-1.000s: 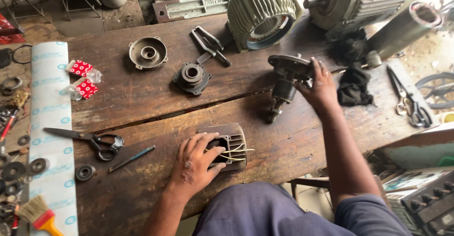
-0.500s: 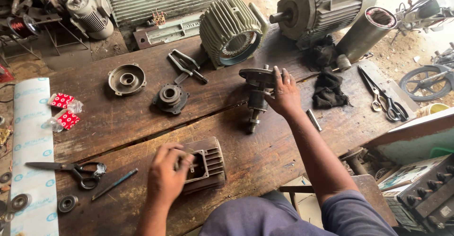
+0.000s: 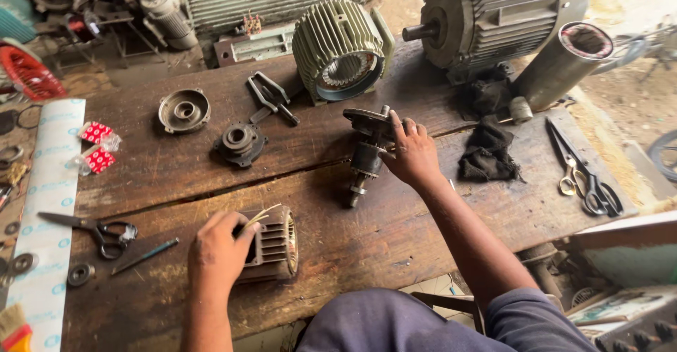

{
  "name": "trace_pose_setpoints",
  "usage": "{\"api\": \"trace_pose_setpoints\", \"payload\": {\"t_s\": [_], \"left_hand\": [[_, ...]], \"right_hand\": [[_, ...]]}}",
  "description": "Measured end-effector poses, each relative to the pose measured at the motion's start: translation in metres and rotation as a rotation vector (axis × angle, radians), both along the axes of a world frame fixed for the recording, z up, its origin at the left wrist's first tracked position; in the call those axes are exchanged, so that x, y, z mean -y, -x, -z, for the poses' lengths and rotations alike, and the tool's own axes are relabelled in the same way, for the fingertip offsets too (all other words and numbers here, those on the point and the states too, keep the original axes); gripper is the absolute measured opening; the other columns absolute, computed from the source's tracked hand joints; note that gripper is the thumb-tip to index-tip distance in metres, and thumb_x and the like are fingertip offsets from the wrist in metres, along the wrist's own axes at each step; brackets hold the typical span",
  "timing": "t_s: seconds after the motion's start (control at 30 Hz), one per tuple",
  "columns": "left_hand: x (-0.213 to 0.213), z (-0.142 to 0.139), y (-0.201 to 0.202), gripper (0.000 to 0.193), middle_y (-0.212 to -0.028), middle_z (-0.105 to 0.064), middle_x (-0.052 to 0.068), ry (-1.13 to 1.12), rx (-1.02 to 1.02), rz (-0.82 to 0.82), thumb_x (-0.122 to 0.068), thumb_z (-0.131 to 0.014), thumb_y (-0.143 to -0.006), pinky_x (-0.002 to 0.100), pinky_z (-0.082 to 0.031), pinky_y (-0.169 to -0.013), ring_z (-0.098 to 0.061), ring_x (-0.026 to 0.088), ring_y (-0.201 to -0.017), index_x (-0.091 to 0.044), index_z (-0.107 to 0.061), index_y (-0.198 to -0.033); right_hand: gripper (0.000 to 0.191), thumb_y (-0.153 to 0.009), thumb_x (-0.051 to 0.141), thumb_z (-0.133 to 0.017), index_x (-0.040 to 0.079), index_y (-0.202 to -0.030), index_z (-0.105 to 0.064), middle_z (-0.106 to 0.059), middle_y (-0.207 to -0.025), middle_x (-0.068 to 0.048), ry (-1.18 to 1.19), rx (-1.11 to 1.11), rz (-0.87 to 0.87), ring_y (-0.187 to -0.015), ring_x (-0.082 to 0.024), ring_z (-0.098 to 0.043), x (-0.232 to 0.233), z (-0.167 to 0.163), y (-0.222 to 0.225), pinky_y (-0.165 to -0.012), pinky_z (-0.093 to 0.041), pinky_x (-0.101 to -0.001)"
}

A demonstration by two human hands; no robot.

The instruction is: The person assembles an electric motor at a wooden workbench. They handle the motor stator housing with wires, align and fit the end bell and fan cover onto the housing, pick up a hammer and tap parts into place, retrieve a component from the floor, and press the housing parts together by hand.

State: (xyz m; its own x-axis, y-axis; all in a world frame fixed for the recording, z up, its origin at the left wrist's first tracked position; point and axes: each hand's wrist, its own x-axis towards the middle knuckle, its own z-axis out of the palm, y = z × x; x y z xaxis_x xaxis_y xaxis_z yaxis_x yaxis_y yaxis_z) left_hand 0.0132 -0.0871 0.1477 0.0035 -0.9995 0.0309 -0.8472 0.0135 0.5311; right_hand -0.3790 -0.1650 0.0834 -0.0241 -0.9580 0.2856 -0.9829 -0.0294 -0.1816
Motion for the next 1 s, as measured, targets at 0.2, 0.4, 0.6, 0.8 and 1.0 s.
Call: {"api": "trace_pose_setpoints", "payload": {"t_s": [0.2,0.4,0.6,0.8,1.0], "left_hand": [[0.005,0.018,0.002,0.029,-0.092,-0.073,0.013,0.074,-0.041,0.0,-0.03,-0.085,-0.077,0.04,-0.054,-0.075,-0.069,0.03,-0.084,-0.005,-0.074,-0.088],[0.01,0.032,0.006,0.029,-0.078,-0.073,0.011,-0.149,-0.184,-0.208,-0.032,-0.084,-0.083,0.034,-0.051,-0.067,-0.064,0.02,-0.068,-0.007,-0.075,-0.094],[-0.007,0.017,0.011,0.032,-0.097,-0.067,0.003,-0.093,-0.086,0.0,-0.02,-0.088,-0.073,0.035,-0.053,-0.068,-0.062,0.017,-0.07,-0.008,-0.073,-0.099],[-0.03,-0.003,0.007,0.061,-0.121,-0.06,0.002,-0.164,-0.043,0.109,-0.017,-0.091,-0.066,0.034,-0.056,-0.088,-0.068,0.02,-0.097,-0.019,-0.067,-0.123],[-0.026,-0.022,-0.001,0.103,-0.16,-0.034,-0.003,-0.285,0.26,0.034,-0.027,-0.098,-0.059,0.049,-0.032,-0.118,-0.033,0.028,-0.145,-0.034,-0.046,-0.148]], "right_hand": [[0.085,-0.078,0.032,-0.082,0.008,-0.152,-0.047,-0.064,-0.116,-0.015,0.046,0.043,-0.143,-0.101,-0.035,-0.061,0.001,-0.003,0.036,-0.084,-0.053,-0.0451],[0.081,-0.078,0.029,-0.082,0.009,-0.15,-0.05,-0.065,-0.114,-0.014,0.086,0.067,-0.213,-0.099,-0.035,-0.061,0.004,0.001,0.051,-0.083,-0.053,-0.0451],[0.081,-0.08,0.034,-0.084,0.005,-0.148,-0.051,-0.066,-0.109,-0.017,0.051,0.048,-0.248,-0.096,-0.033,-0.062,0.016,0.006,0.061,-0.079,-0.054,-0.0431],[0.078,-0.08,0.038,-0.084,0.006,-0.145,-0.055,-0.068,-0.113,-0.015,0.136,0.03,-0.337,-0.099,-0.036,-0.064,0.02,0.005,0.074,-0.084,-0.054,-0.0447],[0.077,-0.081,0.043,-0.082,0.007,-0.144,-0.055,-0.068,-0.117,-0.016,0.059,0.044,-0.337,-0.106,-0.038,-0.064,0.023,-0.001,0.073,-0.086,-0.055,-0.0475]]}}
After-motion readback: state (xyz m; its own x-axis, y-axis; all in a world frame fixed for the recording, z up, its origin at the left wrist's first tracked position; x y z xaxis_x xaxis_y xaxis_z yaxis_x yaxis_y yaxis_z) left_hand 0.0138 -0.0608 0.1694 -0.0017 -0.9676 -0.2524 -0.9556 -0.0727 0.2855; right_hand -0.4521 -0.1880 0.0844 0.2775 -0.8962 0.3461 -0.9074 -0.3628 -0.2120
